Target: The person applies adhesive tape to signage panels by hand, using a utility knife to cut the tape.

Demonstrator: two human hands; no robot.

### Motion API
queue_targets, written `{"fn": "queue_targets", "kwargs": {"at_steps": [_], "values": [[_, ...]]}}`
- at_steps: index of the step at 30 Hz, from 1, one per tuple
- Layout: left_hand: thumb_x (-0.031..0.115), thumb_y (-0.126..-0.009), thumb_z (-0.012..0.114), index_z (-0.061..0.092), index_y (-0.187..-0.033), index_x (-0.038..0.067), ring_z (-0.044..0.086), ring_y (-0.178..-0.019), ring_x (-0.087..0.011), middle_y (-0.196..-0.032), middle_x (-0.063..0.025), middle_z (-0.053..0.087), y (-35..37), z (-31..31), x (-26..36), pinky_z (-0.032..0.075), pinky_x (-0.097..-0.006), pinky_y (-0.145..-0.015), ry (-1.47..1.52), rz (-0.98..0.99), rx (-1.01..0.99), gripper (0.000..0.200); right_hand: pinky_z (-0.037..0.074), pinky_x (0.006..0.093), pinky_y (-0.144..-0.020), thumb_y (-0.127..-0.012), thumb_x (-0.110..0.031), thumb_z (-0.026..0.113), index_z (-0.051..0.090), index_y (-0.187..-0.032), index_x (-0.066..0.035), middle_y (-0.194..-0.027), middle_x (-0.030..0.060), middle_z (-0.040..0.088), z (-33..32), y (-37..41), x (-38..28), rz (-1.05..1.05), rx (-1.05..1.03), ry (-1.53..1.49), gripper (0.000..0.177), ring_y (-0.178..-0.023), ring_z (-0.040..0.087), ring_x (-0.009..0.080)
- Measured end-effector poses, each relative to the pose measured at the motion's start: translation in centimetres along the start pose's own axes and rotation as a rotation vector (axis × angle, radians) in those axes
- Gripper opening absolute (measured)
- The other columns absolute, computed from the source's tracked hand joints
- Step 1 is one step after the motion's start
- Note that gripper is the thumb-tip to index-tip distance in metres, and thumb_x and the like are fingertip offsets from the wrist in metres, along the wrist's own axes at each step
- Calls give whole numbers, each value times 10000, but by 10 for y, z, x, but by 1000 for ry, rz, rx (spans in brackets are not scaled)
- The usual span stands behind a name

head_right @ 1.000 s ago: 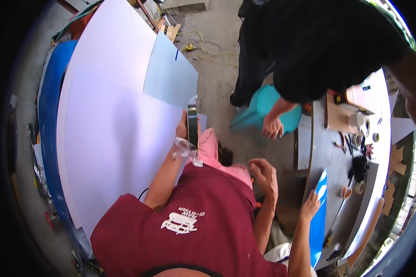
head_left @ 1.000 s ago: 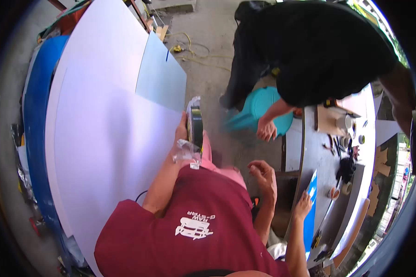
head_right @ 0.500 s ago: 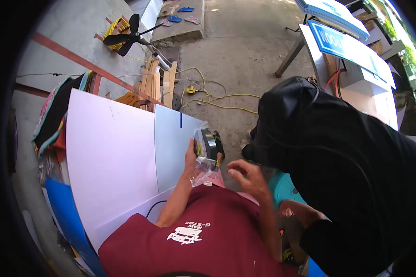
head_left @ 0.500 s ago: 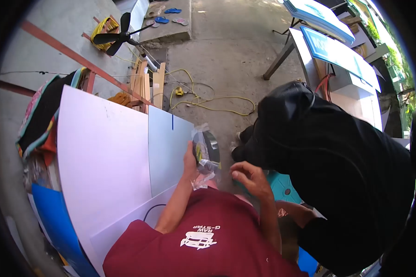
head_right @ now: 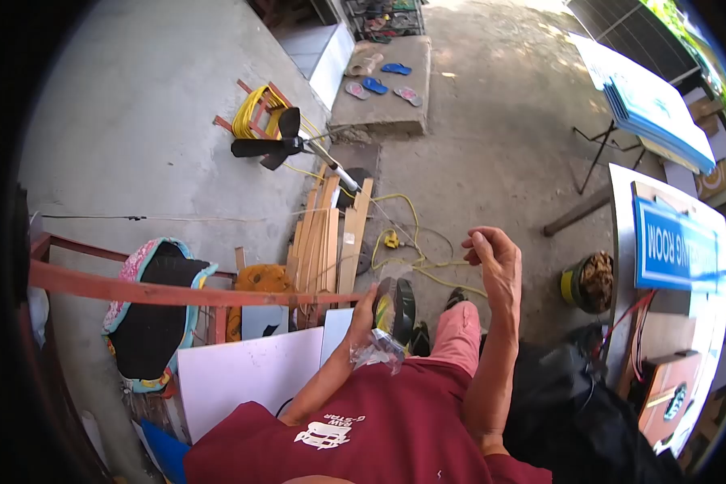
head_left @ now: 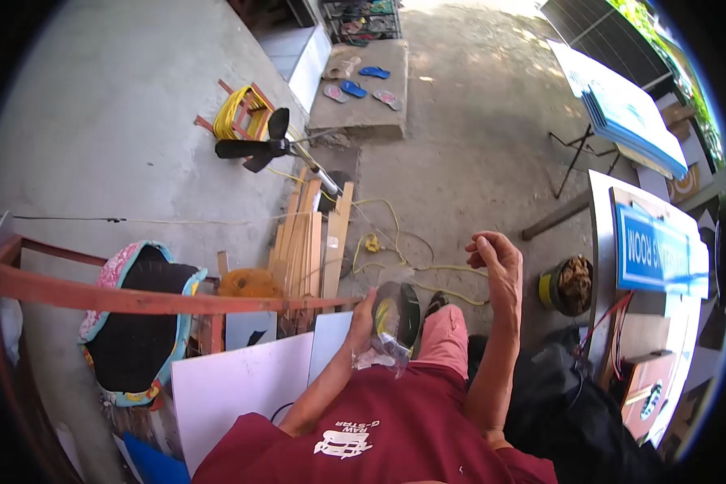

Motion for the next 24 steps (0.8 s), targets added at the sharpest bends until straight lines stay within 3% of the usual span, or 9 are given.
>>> {"fn": "queue_targets", "kwargs": {"at_steps": [1, 3, 4, 7, 12, 13, 15, 19, 24], "values": [[513, -1020, 494, 628, -1193, 6, 640, -881, -151, -1030, -62, 671, -14, 9, 13, 524, -299, -792, 37, -13, -20, 552, 509, 267, -662, -984, -216, 624, 672, -1045, 17, -861, 78, 708, 0, -26, 1, 2, -6, -34, 246, -714, 629, 116], [477, -1049, 446, 650, -1097, 63, 647, -689, -132, -851, -32, 671, -44, 36, 44, 540, -278, -606, 24, -3, 16, 464, 509, 266, -658, -982, -223, 628, 674, -1045, 9, -862, 79, 708, -6, -75, 8, 29, -4, -93, 245, -712, 634, 118], [509, -1020, 494, 639, -1177, 23, 640, -846, -141, -1001, -64, 674, -60, 49, 59, 522, -294, -741, -10, 22, 10, 531, 506, 263, -650, -980, -226, 628, 678, -1045, 2, -856, 76, 706, -11, -104, 16, 26, 9, -105, 242, -700, 635, 122], [514, -1025, 479, 655, -1152, 32, 643, -812, -139, -966, -53, 678, -134, 96, 90, 522, -288, -707, -69, 4, 35, 529, 504, 260, -641, -980, -220, 624, 681, -1045, -1, -846, 70, 702, -44, -208, 27, 103, -16, -101, 235, -688, 630, 120], [542, -1040, 414, 649, -1086, 59, 658, -757, -138, -896, -45, 670, -257, 243, 192, 546, -297, -662, -113, 132, 74, 539, 495, 255, -616, -972, -227, 633, 680, -1033, 0, -803, 54, 674, -106, -386, -10, 57, 98, -130, 239, -672, 608, 112], [540, -1046, 400, 644, -1076, 63, 666, -756, -144, -893, -45, 671, -277, 274, 215, 556, -301, -667, -97, 161, 40, 537, 495, 258, -627, -970, -230, 635, 681, -1032, 4, -806, 57, 676, -114, -410, -22, 26, 73, -122, 247, -681, 608, 113], [598, -1014, 429, 640, -958, 120, 627, -633, -128, -778, -5, 639, -317, 344, 260, 516, -280, -548, -28, 154, 54, 525, 496, 274, -666, -962, -241, 638, 684, -1025, 17, -811, 64, 679, -124, -447, -52, 21, 28, -94, 270, -709, 610, 125], [575, -1032, 397, 621, -964, 141, 616, -611, -124, -769, 6, 640, -416, 431, 314, 496, -273, -511, 62, 170, -47, 493, 511, 308, -737, -952, -290, 636, 660, -1103, 30, -927, 90, 690, -131, -503, -82, 124, -168, -18, 354, -806, 616, 139], [537, -1064, 296, 611, -1104, 110, 686, -785, -168, -913, -35, 676, -525, 525, 353, 588, -344, -710, 93, 155, -238, 533, 520, 331, -841, -927, -290, 693, 635, -1177, 47, -1009, 116, 698, -137, -581, -95, 221, -162, 87, 424, -929, 647, 179]]}}
Point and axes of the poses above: each hand's wrist, its own y-axis away from the middle knuckle, its own z-axis out of the palm, x = y × z, the point moved 2 cm from there along -y, towards the middle knuckle
